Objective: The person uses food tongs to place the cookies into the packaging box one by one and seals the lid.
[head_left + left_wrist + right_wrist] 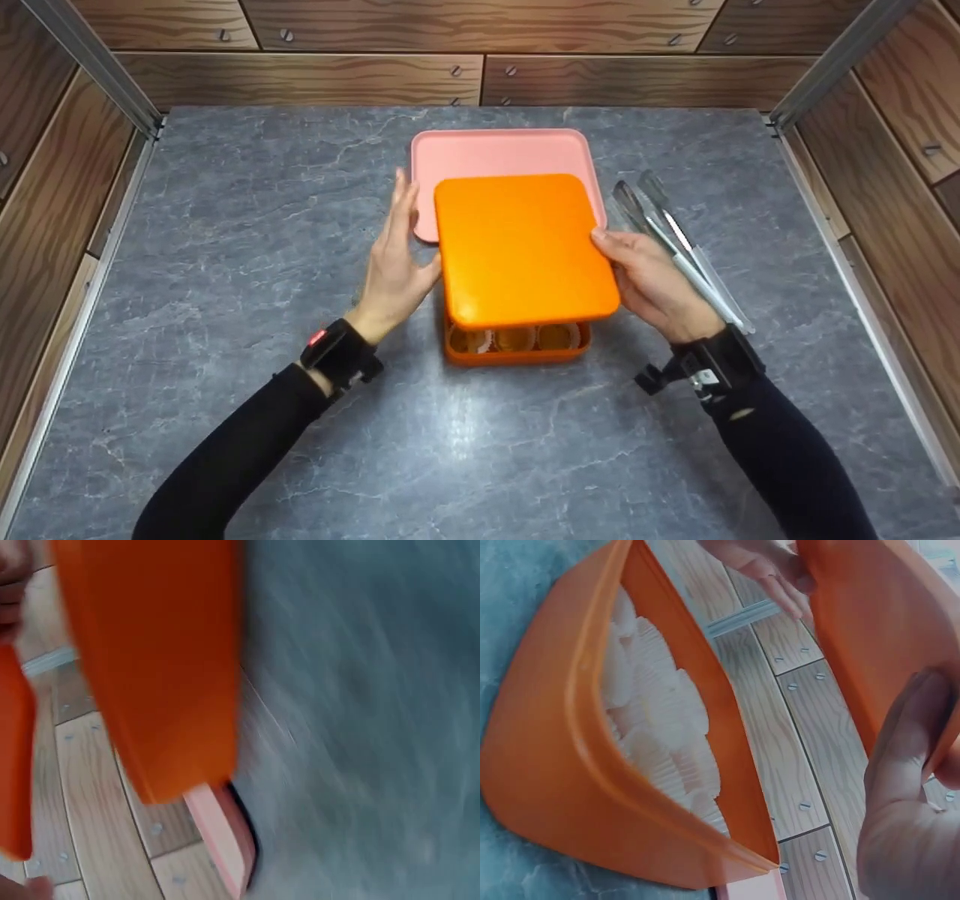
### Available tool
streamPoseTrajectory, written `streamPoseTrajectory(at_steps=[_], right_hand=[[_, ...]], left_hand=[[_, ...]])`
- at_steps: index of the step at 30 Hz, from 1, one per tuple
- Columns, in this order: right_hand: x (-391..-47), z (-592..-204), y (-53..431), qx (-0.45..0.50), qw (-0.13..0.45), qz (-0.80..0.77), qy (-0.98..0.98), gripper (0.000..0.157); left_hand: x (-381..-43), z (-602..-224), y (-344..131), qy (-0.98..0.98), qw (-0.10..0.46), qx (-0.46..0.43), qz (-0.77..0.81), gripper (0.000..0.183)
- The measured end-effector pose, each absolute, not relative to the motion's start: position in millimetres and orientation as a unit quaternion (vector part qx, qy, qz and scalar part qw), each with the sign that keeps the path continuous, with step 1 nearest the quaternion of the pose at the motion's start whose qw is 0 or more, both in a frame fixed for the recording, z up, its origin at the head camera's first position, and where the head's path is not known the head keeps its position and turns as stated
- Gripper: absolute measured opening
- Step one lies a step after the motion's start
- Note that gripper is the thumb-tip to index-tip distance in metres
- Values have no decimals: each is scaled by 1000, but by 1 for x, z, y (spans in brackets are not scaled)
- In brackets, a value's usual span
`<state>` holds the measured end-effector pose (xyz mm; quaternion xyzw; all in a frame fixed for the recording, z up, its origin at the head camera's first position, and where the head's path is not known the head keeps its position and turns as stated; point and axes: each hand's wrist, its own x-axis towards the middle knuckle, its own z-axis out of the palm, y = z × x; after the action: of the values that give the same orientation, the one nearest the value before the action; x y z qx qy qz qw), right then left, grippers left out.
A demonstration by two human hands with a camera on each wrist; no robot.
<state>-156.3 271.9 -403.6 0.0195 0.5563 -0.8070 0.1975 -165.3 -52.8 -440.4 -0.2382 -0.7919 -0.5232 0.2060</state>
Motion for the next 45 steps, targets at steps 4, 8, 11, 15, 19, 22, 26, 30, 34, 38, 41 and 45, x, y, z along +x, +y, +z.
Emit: streamPoseTrajectory(at_steps=[4, 8, 11, 15, 19, 22, 26, 30, 34, 38, 41, 45], right_hand=[[-153, -409, 275, 8, 186, -793, 580, 26], [-150, -415, 277, -3, 189, -774, 605, 27], [-148, -418, 274, -6, 186, -758, 625, 27], [-144, -421, 268, 0, 167, -700, 695, 28], [-141, -421, 267, 1, 145, -623, 769, 37], [-141, -423, 268, -6, 136, -590, 796, 42], [-141, -428, 269, -28, 117, -536, 835, 42], [-142, -434, 269, -61, 59, -436, 896, 38], [-143, -439, 269, -71, 31, -398, 914, 39], [-141, -443, 269, -67, 36, -407, 910, 43], [-140, -446, 269, -62, 36, -409, 910, 44], [-140, -448, 269, -59, 27, -401, 914, 46]], left_hand=[[-154, -432, -51, -793, 29, -121, -596, 89], [-150, -426, -48, -754, -77, -61, -650, 77], [-150, -426, -48, -742, -85, -53, -662, 70], [-149, -433, -50, -779, -59, -67, -620, 73], [-147, -441, -51, -782, -63, -65, -616, 73], [-145, -443, -52, -768, -80, -54, -633, 73], [-143, -446, -52, -784, -78, -54, -613, 73], [-145, -448, -51, -817, -54, -65, -570, 71], [-145, -451, -50, -831, -47, -72, -549, 71], [-145, -453, -49, -823, -63, -71, -560, 72], [-146, -454, -48, -814, -73, -69, -573, 73], [-147, -455, -49, -816, -78, -73, -569, 72]])
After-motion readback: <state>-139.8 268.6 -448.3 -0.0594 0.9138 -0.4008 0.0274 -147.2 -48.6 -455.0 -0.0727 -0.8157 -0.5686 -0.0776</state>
